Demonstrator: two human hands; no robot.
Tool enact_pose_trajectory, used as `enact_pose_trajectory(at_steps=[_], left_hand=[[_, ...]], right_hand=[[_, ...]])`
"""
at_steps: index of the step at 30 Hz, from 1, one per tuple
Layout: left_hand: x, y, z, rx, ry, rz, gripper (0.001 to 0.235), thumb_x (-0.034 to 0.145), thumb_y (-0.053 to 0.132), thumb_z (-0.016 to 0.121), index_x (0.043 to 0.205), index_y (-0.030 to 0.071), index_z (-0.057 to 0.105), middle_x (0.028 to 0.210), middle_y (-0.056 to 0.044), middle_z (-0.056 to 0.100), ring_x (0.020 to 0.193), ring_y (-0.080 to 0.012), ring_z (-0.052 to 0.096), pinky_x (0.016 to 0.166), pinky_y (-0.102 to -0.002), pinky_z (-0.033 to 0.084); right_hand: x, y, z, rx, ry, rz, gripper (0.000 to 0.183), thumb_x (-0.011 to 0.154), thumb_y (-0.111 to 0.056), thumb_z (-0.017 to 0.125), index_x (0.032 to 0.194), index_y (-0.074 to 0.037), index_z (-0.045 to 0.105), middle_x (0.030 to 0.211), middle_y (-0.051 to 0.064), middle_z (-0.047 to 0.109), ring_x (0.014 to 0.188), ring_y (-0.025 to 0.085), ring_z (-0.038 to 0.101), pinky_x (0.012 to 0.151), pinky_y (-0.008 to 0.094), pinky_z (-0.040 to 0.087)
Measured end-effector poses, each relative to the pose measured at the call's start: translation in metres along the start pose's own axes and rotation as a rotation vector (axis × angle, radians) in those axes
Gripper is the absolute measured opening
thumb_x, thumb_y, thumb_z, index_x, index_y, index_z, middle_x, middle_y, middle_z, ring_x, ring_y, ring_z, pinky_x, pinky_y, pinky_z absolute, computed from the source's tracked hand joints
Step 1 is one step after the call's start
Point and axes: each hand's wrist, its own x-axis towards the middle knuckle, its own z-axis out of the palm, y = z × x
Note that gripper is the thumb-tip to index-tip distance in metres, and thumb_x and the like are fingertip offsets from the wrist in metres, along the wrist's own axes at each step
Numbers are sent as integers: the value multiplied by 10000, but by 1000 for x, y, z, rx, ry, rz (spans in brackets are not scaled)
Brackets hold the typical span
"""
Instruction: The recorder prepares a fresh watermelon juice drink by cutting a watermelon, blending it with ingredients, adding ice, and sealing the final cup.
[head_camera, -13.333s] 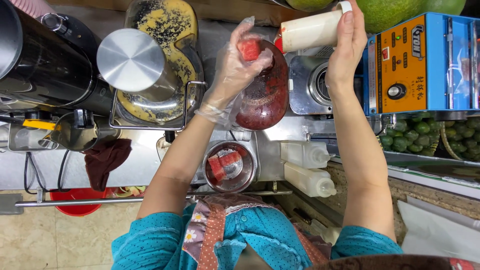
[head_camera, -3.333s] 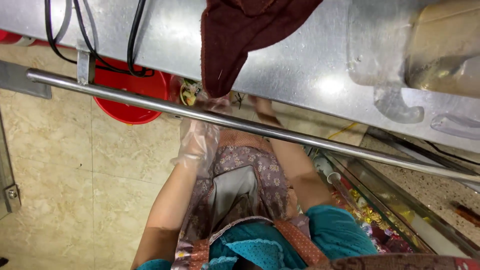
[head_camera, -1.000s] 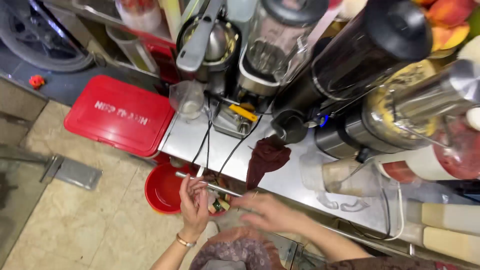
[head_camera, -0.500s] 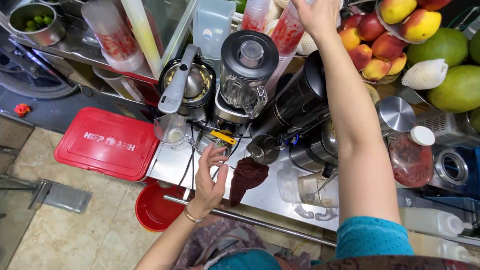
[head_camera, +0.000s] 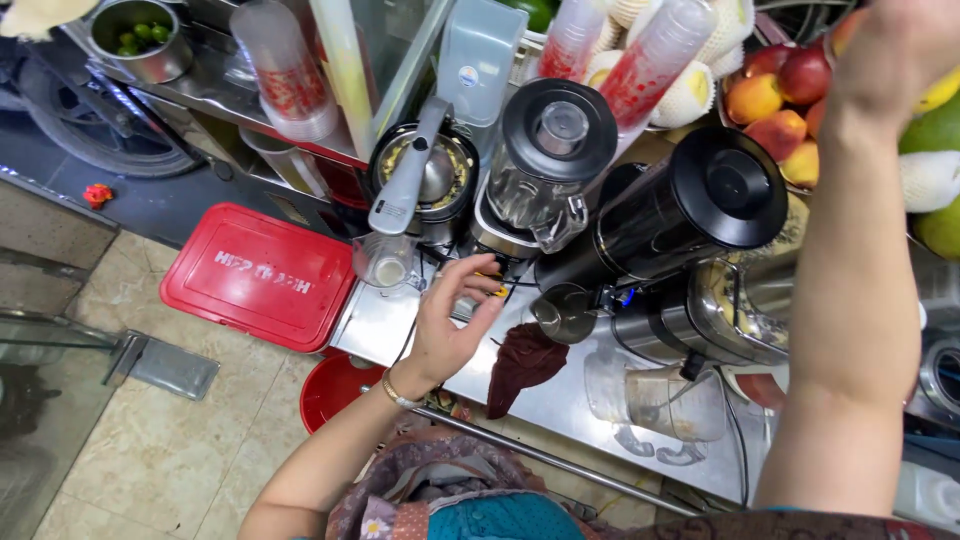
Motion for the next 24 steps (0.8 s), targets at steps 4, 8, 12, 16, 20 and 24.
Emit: enact_pose_trajectory(at_steps=[4, 8, 12, 16, 20, 24], left_hand=[[-1, 15, -8, -755, -191, -158, 852, 939, 277, 755, 1605, 86, 260, 1545, -170, 478, 1386, -266, 538, 1103, -403, 486], [-20, -10, -45, -1162, -167, -274, 1038, 870, 439, 801, 1637, 135, 172, 1570, -154, 456, 1461, -304, 477, 1178, -470, 441], [-61, -72, -149, -887, -142, -518, 1019, 827, 355, 839, 1603, 72, 242, 1493, -195, 506, 1422, -359, 490, 1186, -490, 404], [-128, -155, -296, -150, -510, -790, 970, 701, 248, 899, 1504, 32, 399, 1456, -179, 548, 1398, -299, 507, 1166, -422, 395], [-180, -211, -380, 396, -856, -933, 1000, 616, 280, 965, 1442, 22, 464, 1420, -146, 588, 1280, -241, 592, 1065, -392, 476], [-194, -300, -409, 651, -879, -1268, 1099, 553, 231, 946, 1494, 61, 404, 1335, -177, 648, 1017, -298, 706, 849, -413, 590]], right_hand=[[-151, -165, 96, 337, -1, -144, 590, 1089, -334, 742, 1511, -65, 430, 1266, 115, 560, 1079, 228, 638, 919, 366, 592], [-346, -162, 166, 245, -161, 56, 734, 948, -344, 747, 1527, -143, 344, 1318, 129, 548, 1207, 261, 634, 1015, 408, 607], [-518, -167, 264, 231, -248, 368, 750, 887, -79, 770, 1498, -38, 338, 1428, 153, 412, 1362, 303, 504, 1168, 433, 432], [-648, -179, 341, 397, -270, 1112, 609, 975, -152, 677, 1508, -39, 406, 1373, 152, 539, 1279, 225, 563, 1052, 353, 510], [-713, -180, 381, 297, -363, 1228, 485, 975, -187, 675, 1406, -26, 523, 1230, 102, 671, 1137, 164, 657, 903, 331, 560], [-763, -146, 402, 349, -447, 1244, 391, 982, -189, 668, 1322, -3, 616, 1140, 69, 719, 1056, 151, 673, 873, 317, 551]])
